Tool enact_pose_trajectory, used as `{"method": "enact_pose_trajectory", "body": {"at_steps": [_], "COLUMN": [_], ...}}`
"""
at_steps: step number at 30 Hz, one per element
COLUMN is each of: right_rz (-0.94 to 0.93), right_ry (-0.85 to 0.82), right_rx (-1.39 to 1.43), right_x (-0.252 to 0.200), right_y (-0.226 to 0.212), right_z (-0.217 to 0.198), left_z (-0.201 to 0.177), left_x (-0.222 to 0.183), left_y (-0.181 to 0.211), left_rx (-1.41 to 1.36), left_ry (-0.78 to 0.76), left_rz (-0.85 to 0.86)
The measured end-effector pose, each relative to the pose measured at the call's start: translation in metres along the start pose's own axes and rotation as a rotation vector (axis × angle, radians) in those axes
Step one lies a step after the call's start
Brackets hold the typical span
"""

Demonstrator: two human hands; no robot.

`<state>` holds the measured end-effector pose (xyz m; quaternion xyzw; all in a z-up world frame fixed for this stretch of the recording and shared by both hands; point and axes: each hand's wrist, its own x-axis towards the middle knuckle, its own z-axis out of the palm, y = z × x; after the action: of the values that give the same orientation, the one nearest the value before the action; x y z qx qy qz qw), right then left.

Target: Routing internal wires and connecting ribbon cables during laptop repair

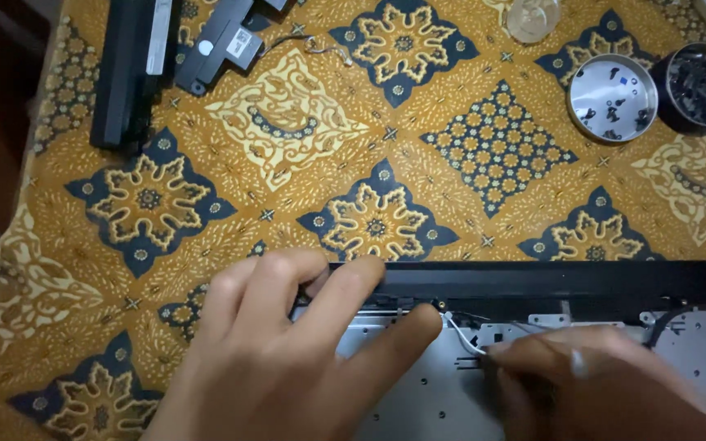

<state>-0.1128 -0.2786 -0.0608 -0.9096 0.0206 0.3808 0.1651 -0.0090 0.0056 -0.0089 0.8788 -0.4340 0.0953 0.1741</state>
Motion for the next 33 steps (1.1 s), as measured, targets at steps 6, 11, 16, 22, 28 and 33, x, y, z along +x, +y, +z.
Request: {"method": "enact_pose_trajectory", "body": {"at_steps": [6,11,16,22,28,33], "right_rz": [-0.258,-0.405,-0.474,-0.491,-0.171,-0.131], "right_ry": [0.510,0.576,0.590,0.624,0.957,0.996], "right_rx": [-0.081,-0.107,0.008,-0.067,0.146,0.268], "right_x": [0.003,0.000,-0.002,0.001,-0.023,-0.022], "right_y": [0.016,0.011,0.011,0.017,-0.072,-0.084], "right_z": [0.009,-0.006,-0.011,-0.010,-0.027,-0.025], "left_z": [0.000,0.000,0.001,-0.001,0.003,-0.001], "left_x": [0.003,0.003,0.000,0.000,-0.002,-0.001], "left_y": [-0.002,-0.003,-0.003,-0.002,-0.002,-0.003], "left_rx": [0.121,0.149,0.117,0.084,0.081,0.068], "left_ry": [0.086,0.091,0.090,0.090,0.117,0.093], "left_rz": [0.046,0.063,0.063,0.055,0.058,0.071]}}
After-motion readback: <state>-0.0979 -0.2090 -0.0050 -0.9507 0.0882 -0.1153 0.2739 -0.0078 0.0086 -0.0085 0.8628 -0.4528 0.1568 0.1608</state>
